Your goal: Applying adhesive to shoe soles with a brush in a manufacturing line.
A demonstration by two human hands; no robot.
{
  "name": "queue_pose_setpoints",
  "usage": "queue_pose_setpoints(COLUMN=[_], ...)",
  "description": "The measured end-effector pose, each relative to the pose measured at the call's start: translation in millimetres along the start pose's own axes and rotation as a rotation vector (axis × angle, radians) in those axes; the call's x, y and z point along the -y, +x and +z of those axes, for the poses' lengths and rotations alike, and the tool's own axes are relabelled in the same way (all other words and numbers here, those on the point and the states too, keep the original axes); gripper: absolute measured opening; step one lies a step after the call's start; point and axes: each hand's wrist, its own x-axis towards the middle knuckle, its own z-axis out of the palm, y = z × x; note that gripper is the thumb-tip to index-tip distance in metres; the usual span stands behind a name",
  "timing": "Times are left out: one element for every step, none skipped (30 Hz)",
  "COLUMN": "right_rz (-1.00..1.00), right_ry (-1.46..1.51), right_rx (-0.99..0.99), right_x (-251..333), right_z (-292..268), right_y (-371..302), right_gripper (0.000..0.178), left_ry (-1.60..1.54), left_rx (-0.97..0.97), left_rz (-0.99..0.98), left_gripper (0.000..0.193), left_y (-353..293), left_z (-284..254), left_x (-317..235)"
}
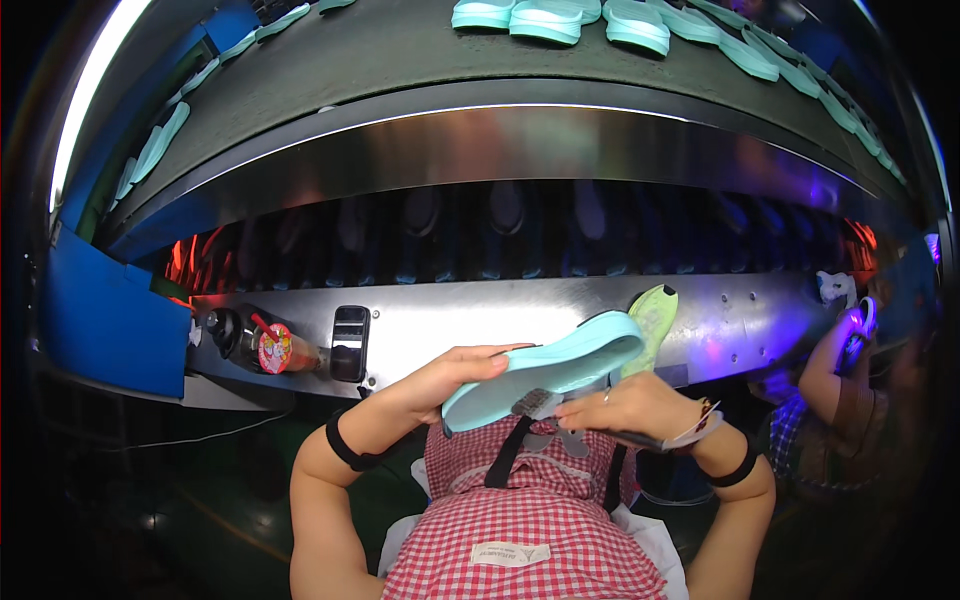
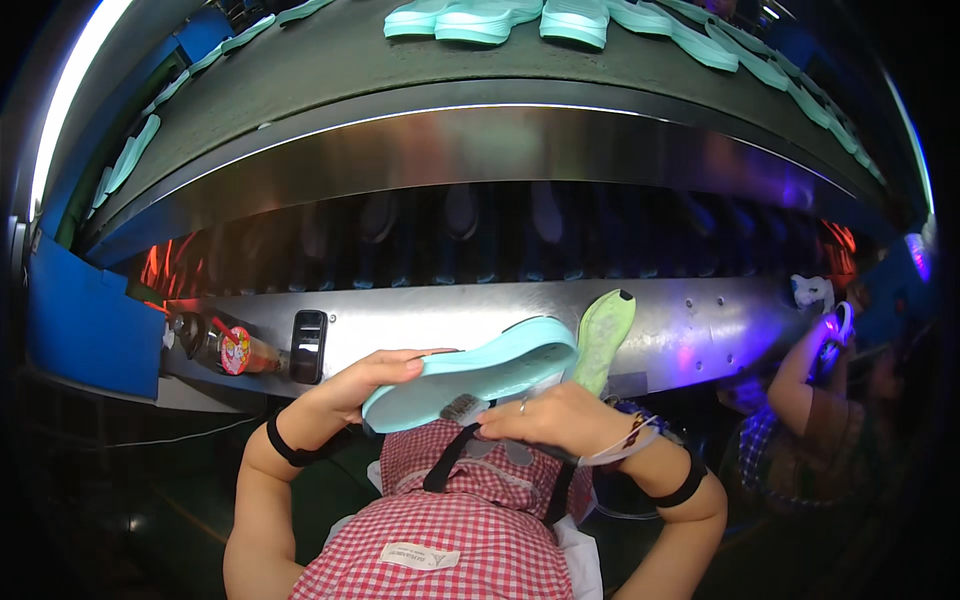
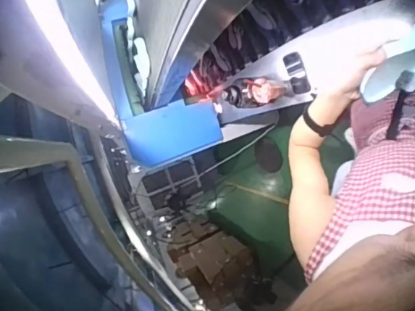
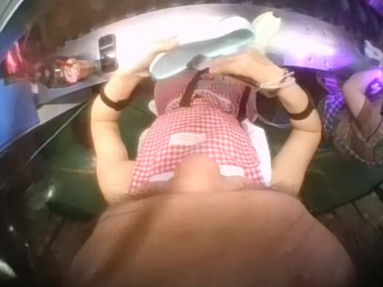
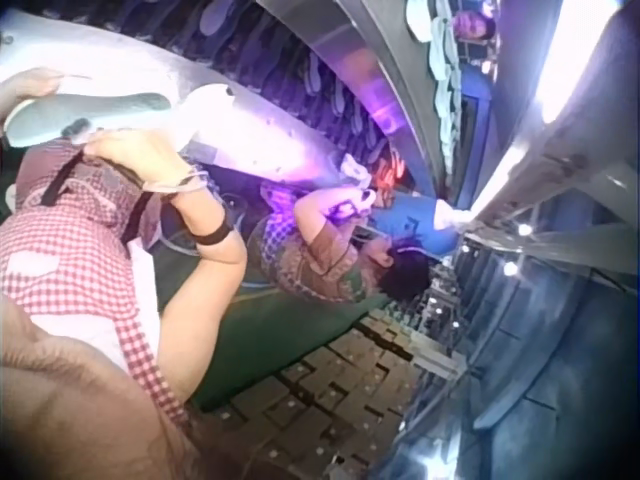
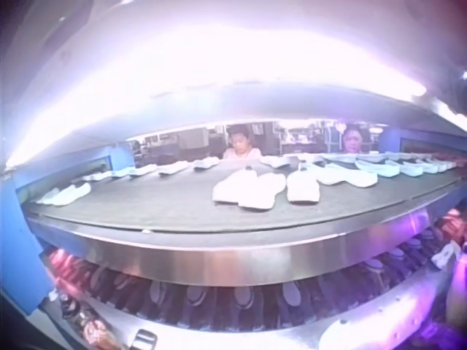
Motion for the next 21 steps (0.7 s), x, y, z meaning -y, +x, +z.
queue_pose_setpoints(right_rz=[-0.001, 0.03, 0.066, 0.038, 0.038, 0.068, 0.092, 0.068, 0.05, 0.122, 0.191, 0.193, 0.219, 0.317, 0.438, 0.429, 0.39, 0.369, 0.35, 0.4, 0.452], right_ry=[-0.006, -0.102, -0.198, -0.054, -0.059, -0.072, -0.085, -0.086, -0.098, 0.062, 0.225, 0.387, 0.531, 0.606, 0.683, 0.642, 0.644, 0.596, 0.548, 0.477, 0.402], right_rx=[0.001, 0.128, 0.252, 0.121, 0.118, 0.079, 0.043, 0.008, 0.012, -0.008, -0.023, -0.142, -0.249, -0.305, -0.366, -0.452, -0.421, -0.558, -0.698, -0.858, -1.026], right_x=[2.5, 7.3, 12.5, 12.9, 8.4, 0.4, -7.2, -8.6, -7.6, -5.8, -4.5, -5.2, -3.7, 0.3, -1.4, -16.7, -27.8, -36.5, -43.3, -51.7, -58.1], right_z=[-2.0, -6.1, -8.4, -14.2, -13.2, -11.1, -9.6, -3.6, -2.5, -1.5, 0.0, 3.7, 4.7, 10.6, 16.3, 23.3, 22.5, 16.0, 12.2, 12.5, 14.0], right_y=[-0.6, -0.7, -0.4, -0.2, -1.9, -4.4, -5.0, -7.8, -8.9, -8.5, -8.5, -5.6, -1.6, 2.0, 4.2, 2.1, -2.2, -7.3, -11.1, -10.6, -10.4], right_gripper=[0.028, 0.028, 0.029, 0.029, 0.029, 0.029, 0.03, 0.027, 0.027, 0.026, 0.026, 0.026, 0.028, 0.028, 0.028, 0.023, 0.023, 0.022, 0.021, 0.021, 0.021], left_ry=[0.002, -0.001, -0.003, -0.093, -0.089, -0.069, -0.05, -0.045, -0.104, -0.161, -0.154, -0.3, -0.445, -0.495, -0.556, -0.598, -0.64, -0.637, -0.676, -0.664, -0.649], left_rx=[0.002, -0.021, -0.041, -0.013, -0.01, -0.024, -0.041, -0.045, -0.045, -0.05, -0.066, 0.016, 0.097, 0.052, 0.019, 0.026, 0.034, 0.002, 0.054, 0.056, 0.063], left_rz=[0.005, -0.001, -0.01, 0.012, 0.014, 0.043, 0.075, 0.089, 0.082, 0.078, 0.1, 0.125, 0.156, 0.138, 0.106, 0.117, 0.129, 0.141, 0.152, 0.154, 0.148], left_gripper=[0.052, 0.052, 0.052, 0.053, 0.053, 0.053, 0.053, 0.053, 0.054, 0.055, 0.055, 0.055, 0.056, 0.056, 0.056, 0.056, 0.055, 0.055, 0.054, 0.053, 0.052], left_y=[0.0, 1.1, 0.9, 1.1, 0.4, -0.1, 0.0, -0.3, -0.7, -3.8, -1.7, 6.0, 13.6, 13.7, 22.4, 27.5, 29.6, 30.4, 29.1, 30.6, 35.2], left_z=[-0.8, -2.3, -4.2, -6.2, -7.7, -7.2, -6.8, -5.8, -6.0, -7.0, -7.1, -8.9, -8.7, 0.8, 5.7, 3.2, -2.3, -4.6, -3.5, -7.0, -9.6], left_x=[0.6, 1.6, 3.3, 5.7, 7.2, 7.8, 7.8, 7.9, 6.9, 6.5, 11.8, 20.2, 25.9, 30.3, 33.0, 38.9, 43.9, 46.5, 46.6, 49.1, 52.5])
